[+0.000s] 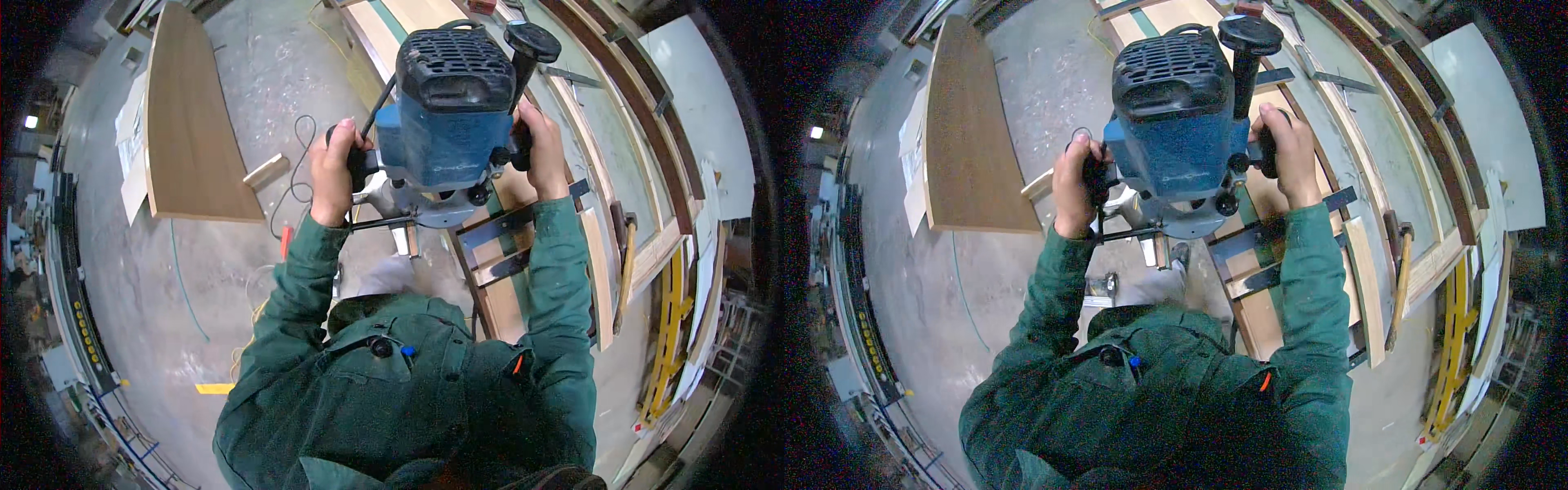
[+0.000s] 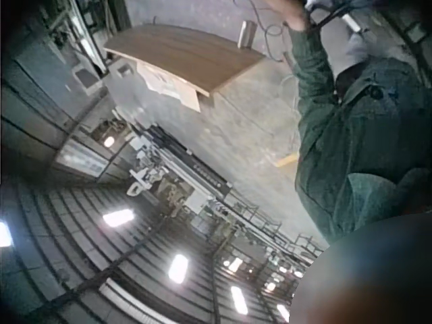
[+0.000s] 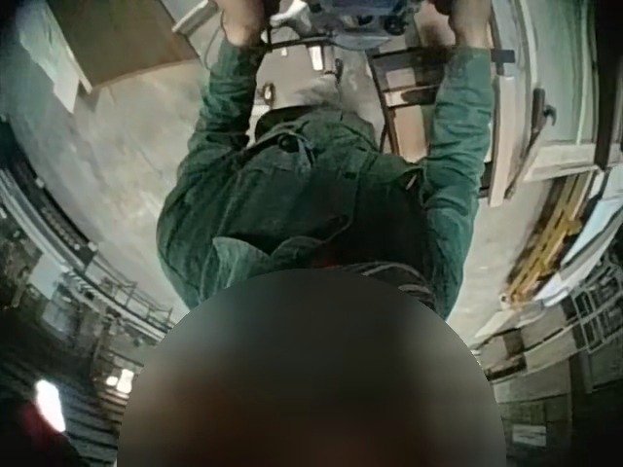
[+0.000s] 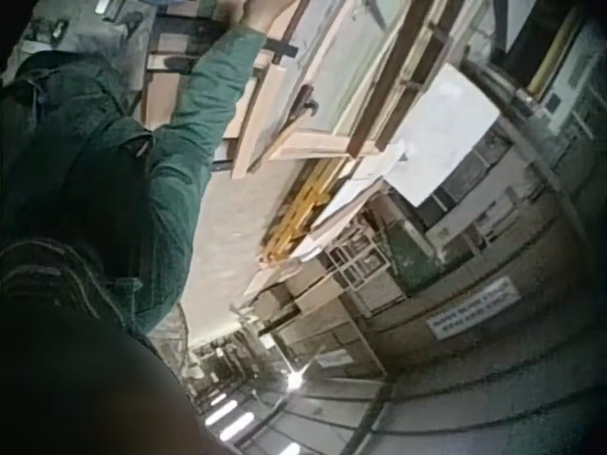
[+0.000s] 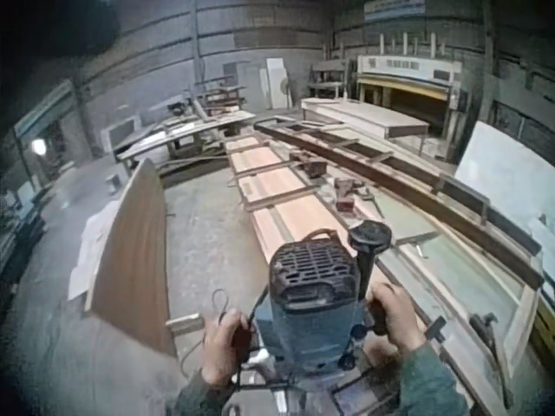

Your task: Using a power drill to secure metal brackets and a plunge router to trim the edges of a wooden panel.

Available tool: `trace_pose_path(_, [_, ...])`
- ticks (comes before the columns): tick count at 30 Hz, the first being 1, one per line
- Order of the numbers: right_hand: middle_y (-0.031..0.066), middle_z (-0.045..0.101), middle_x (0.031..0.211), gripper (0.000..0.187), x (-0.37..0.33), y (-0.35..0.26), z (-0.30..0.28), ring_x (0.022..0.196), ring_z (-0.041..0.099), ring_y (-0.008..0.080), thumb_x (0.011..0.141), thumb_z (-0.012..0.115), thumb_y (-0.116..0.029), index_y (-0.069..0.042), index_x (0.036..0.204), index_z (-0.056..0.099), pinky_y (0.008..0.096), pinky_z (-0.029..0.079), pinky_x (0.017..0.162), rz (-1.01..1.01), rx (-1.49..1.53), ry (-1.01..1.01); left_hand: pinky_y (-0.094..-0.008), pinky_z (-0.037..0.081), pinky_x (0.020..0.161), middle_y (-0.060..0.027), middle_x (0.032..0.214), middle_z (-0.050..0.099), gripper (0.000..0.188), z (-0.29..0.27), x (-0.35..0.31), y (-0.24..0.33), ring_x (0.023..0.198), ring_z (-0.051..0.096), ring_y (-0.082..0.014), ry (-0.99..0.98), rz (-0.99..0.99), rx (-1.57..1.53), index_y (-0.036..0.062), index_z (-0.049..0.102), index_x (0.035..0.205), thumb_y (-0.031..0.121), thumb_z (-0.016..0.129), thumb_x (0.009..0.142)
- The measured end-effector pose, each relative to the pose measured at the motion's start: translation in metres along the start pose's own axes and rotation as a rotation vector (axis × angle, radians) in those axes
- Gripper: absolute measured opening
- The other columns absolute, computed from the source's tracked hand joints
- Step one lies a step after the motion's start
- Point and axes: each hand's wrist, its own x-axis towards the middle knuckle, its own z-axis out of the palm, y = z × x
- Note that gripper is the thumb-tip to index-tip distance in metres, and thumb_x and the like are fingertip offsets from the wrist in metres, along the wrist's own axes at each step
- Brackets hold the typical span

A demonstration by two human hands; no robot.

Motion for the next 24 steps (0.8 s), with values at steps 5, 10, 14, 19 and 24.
trace_pose_path(5, [0.0044, 0.056, 0.062, 0.045, 0.009, 0.008, -0.001, 0.046, 0.052, 0.0125, 0.089, 0.051, -0.046, -0.006, 0.069, 0.056, 0.0253, 0.039, 0.041, -0.015, 0.037, -0.079, -0.0271, 0.04, 0.062, -0.005, 0.067, 0.057, 0.044, 0.001, -0.014, -0.008, 0.064, 0.052, -0.0129, 0.081, 0.137, 0.181, 0.0025, 0.056, 0.071, 0.04, 0.048, 0.092])
trace_pose_path(10, [0.0065, 0.057, 0.062, 0.048, 0.016, 0.016, -0.009, 0.046, 0.053, 0.0142, 0.088, 0.052, -0.05, -0.006, 0.069, 0.058, 0.0274, 0.042, 0.04, 0.013, 0.052, -0.13, -0.0291, 0.042, 0.06, -0.0067, 0.066, 0.059, 0.044, 0.007, -0.02, -0.01, 0.062, 0.053, -0.0139, 0.153, 0.19, 0.247, 0.0029, 0.055, 0.068, 0.04, 0.049, 0.091])
trace_pose_path(14, [0.0062, 0.058, 0.063, 0.047, 0.016, 0.02, -0.007, 0.047, 0.054, 0.0139, 0.086, 0.056, -0.049, -0.005, 0.07, 0.058, 0.0278, 0.041, 0.039, 0.021, 0.095, -0.141, -0.029, 0.042, 0.059, -0.007, 0.065, 0.06, 0.044, 0.006, -0.023, -0.017, 0.06, 0.053, -0.014, 0.201, 0.224, 0.207, 0.0034, 0.057, 0.067, 0.041, 0.05, 0.09])
trace_pose_path(19, [0.0052, 0.057, 0.062, 0.046, 0.015, 0.018, -0.008, 0.044, 0.052, 0.0128, 0.088, 0.054, -0.048, -0.006, 0.069, 0.057, 0.0264, 0.039, 0.038, 0.019, 0.116, -0.156, -0.0287, 0.043, 0.058, -0.0073, 0.067, 0.06, 0.041, 0.004, -0.026, -0.025, 0.06, 0.054, -0.0144, 0.205, 0.203, 0.247, 0.0051, 0.056, 0.07, 0.041, 0.05, 0.09])
trace_pose_path(24, [0.0045, 0.055, 0.062, 0.044, 0.016, 0.021, -0.012, 0.044, 0.051, 0.0129, 0.09, 0.051, -0.047, -0.008, 0.071, 0.057, 0.0256, 0.038, 0.037, 0.003, 0.129, -0.182, -0.0282, 0.043, 0.057, -0.0069, 0.063, 0.06, 0.046, 0.014, -0.034, -0.019, 0.058, 0.055, -0.0134, 0.211, 0.232, 0.194, 0.0023, 0.058, 0.068, 0.042, 0.051, 0.089])
